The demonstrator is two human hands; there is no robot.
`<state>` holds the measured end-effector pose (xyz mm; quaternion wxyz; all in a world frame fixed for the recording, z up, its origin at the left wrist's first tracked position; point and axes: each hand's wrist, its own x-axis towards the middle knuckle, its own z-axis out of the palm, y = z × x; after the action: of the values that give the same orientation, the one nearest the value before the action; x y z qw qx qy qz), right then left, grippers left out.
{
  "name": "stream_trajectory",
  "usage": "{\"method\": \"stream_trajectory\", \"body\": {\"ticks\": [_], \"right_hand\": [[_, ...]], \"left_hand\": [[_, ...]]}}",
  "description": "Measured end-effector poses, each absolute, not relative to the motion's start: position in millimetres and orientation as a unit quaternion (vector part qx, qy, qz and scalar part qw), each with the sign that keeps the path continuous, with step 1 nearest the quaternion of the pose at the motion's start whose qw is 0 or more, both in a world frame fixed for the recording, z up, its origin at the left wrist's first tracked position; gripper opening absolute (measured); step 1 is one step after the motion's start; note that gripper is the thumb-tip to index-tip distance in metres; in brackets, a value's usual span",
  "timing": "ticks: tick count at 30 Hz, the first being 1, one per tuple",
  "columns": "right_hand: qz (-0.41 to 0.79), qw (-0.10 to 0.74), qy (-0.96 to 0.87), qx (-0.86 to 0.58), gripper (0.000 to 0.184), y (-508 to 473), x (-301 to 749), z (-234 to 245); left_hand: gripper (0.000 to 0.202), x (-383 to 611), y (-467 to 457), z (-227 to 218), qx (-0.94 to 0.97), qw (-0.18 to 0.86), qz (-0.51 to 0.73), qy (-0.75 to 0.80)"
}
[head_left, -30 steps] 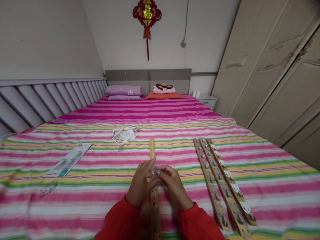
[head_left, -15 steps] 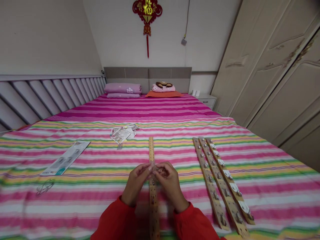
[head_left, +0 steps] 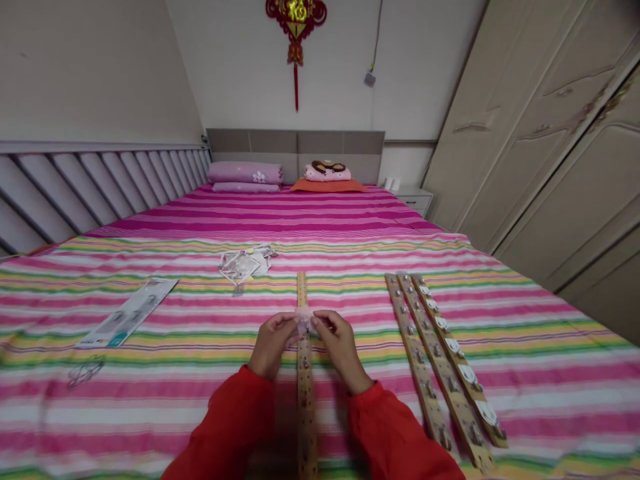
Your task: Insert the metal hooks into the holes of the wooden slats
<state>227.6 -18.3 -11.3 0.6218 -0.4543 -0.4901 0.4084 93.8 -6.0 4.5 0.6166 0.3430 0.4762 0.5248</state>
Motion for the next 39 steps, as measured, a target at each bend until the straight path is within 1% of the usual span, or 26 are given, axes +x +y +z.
{"method": "stream_trajectory", "body": {"ticks": [4, 9, 14, 19, 31, 39], "right_hand": [[0.516, 0.609, -0.433, -0.42, 0.021, 8.6, 230.0, -17.9], [0.545, 0.612, -0.382, -0.427, 0.022, 33.4, 227.0, -31.1], [0.55, 0.602, -0.366, -0.447, 0.021, 47.5, 221.3, -47.6], [0.539, 0.6, -0.366, -0.464, 0.019, 54.0, 219.2, -59.6], [0.51, 0.612, -0.374, -0.476, 0.014, 59.7, 217.2, -73.1], [0.504, 0.613, -0.379, -0.476, 0.014, 60.3, 217.4, -81.6]], "left_hand": [[0.035, 97.8, 18.4, -2.4, 0.34, 0.613, 0.541, 0.464], [0.036, 99.6, 45.0, -14.9, 0.357, 0.586, 0.53, 0.499], [0.031, 97.6, 59.2, -25.2, 0.387, 0.55, 0.523, 0.524], [0.028, 97.8, 63.2, -35.4, 0.389, 0.537, 0.526, 0.534], [0.027, 101.5, 64.3, -40.1, 0.369, 0.522, 0.524, 0.563], [0.028, 102.9, 68.7, -47.6, 0.377, 0.51, 0.508, 0.583]]}}
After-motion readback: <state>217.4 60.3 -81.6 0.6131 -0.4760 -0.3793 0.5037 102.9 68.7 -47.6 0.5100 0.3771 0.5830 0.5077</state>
